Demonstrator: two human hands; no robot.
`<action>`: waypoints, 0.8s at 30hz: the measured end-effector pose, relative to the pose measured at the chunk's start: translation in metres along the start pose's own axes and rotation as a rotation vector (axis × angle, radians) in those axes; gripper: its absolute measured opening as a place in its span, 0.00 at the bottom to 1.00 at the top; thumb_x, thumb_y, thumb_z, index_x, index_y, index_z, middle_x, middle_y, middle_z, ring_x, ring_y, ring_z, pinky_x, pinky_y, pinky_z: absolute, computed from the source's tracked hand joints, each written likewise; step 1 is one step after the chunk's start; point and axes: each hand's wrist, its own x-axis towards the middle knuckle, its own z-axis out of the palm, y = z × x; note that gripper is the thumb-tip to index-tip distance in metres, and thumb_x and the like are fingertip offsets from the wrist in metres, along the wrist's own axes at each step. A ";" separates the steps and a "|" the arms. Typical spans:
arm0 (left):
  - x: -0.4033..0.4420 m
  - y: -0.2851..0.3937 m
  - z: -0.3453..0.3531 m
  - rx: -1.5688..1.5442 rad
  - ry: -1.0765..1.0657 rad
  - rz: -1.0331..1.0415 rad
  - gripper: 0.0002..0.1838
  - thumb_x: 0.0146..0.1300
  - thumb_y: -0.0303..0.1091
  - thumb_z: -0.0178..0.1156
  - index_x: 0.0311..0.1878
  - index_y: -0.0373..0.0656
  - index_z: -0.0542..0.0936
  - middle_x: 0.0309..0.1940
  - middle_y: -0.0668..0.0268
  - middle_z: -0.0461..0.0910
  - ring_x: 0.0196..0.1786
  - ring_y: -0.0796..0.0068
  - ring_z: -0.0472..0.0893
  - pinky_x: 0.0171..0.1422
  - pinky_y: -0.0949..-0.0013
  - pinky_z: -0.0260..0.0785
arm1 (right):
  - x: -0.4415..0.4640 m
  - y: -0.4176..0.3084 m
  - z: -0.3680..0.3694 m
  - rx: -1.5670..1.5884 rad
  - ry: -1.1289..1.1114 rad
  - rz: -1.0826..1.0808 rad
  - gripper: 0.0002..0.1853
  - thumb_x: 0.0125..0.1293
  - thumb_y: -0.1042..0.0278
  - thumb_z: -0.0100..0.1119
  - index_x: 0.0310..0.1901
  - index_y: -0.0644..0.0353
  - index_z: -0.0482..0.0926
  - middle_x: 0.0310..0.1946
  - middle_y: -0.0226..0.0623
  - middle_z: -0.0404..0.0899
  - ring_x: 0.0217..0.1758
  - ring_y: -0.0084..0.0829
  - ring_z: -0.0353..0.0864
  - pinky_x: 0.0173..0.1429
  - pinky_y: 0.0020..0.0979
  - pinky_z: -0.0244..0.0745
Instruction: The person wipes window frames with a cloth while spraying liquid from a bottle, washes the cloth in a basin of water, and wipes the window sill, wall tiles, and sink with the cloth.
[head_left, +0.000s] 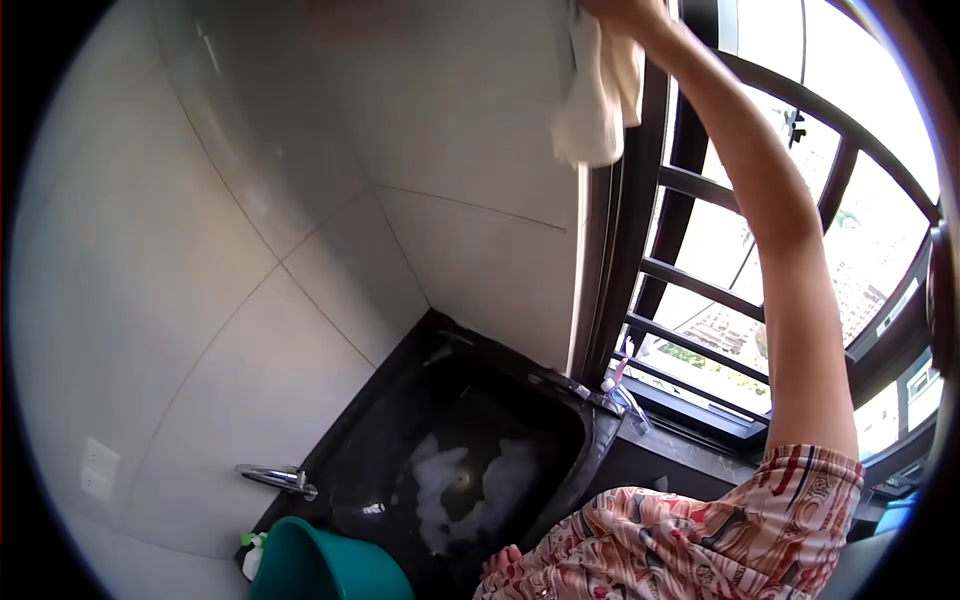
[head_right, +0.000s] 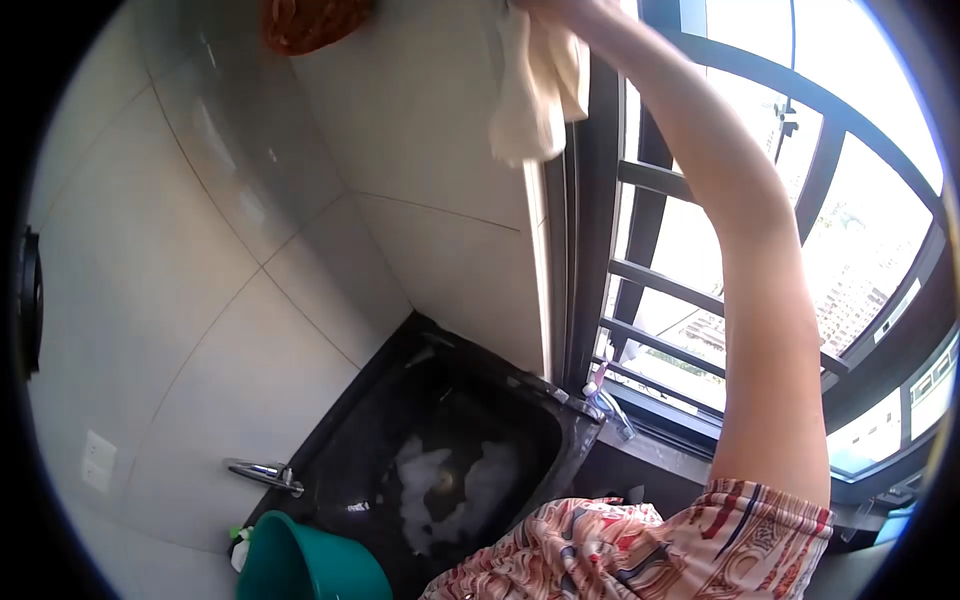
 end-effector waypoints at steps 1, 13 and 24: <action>-0.002 -0.001 0.000 -0.007 0.004 0.006 0.17 0.54 0.53 0.54 0.38 0.52 0.77 0.31 0.64 0.76 0.34 0.55 0.74 0.37 0.52 0.63 | -0.040 -0.011 -0.009 -0.032 -0.057 0.006 0.23 0.54 0.65 0.49 0.54 0.59 0.71 0.55 0.56 0.62 0.60 0.56 0.58 0.62 0.53 0.54; -0.084 -0.007 0.030 -0.063 0.010 -0.028 0.16 0.55 0.52 0.54 0.36 0.51 0.77 0.28 0.64 0.76 0.32 0.56 0.74 0.34 0.53 0.63 | -0.230 -0.093 -0.091 0.234 -0.585 -0.146 0.25 0.43 0.70 0.62 0.49 0.54 0.75 0.52 0.37 0.68 0.60 0.45 0.62 0.67 0.46 0.54; -0.032 -0.017 0.015 -0.043 0.060 -0.084 0.15 0.55 0.51 0.54 0.34 0.50 0.77 0.26 0.64 0.75 0.30 0.57 0.74 0.32 0.55 0.63 | -0.079 -0.158 0.082 -0.227 -0.681 -0.475 0.22 0.53 0.62 0.53 0.46 0.70 0.75 0.53 0.53 0.65 0.61 0.56 0.58 0.64 0.65 0.35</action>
